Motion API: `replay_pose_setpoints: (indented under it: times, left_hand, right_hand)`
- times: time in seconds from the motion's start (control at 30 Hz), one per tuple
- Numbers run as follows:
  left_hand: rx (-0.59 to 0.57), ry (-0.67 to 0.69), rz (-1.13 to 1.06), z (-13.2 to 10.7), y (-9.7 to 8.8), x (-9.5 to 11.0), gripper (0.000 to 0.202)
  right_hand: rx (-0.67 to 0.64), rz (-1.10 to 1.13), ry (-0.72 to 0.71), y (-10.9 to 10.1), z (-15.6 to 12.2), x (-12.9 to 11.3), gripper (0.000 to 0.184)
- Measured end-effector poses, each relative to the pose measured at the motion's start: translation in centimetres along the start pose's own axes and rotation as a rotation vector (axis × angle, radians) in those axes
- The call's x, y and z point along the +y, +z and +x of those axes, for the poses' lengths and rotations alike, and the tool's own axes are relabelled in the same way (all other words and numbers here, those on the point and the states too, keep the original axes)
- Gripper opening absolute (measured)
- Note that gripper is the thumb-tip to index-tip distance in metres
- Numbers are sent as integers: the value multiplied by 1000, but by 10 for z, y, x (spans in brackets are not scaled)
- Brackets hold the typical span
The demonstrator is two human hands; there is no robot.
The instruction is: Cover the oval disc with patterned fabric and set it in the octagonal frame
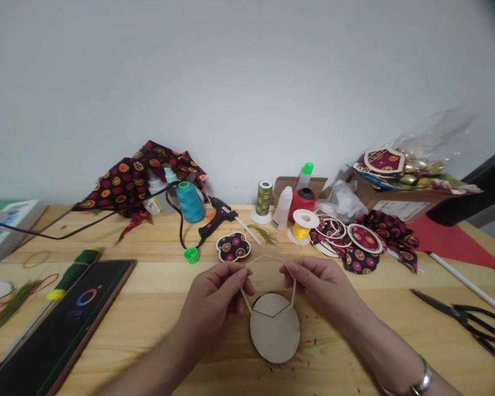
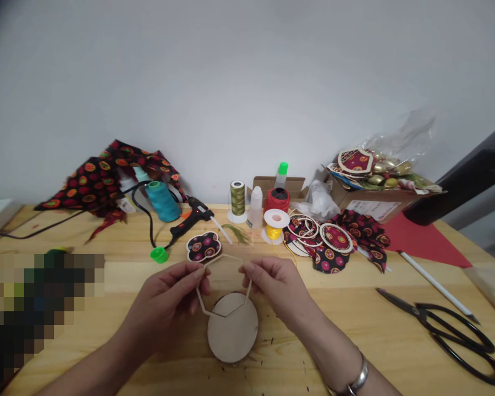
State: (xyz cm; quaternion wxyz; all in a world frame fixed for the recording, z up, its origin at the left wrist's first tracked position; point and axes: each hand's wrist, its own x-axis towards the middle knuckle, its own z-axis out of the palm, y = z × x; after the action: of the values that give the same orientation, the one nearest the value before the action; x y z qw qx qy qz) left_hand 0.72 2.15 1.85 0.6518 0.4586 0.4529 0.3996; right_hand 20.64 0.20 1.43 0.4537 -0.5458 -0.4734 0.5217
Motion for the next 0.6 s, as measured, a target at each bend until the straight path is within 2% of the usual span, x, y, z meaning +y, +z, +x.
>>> replay_pose_setpoints:
  times: [0.23,0.6]
  left_hand:
    - [-30,-27,-56,1,0,-1,27]
    - [-62,-32,-105,-1,0,-2,26]
  right_hand:
    - [48,28,24,0,0,-3,27]
    - [32,146,72,2,-4,-7,29]
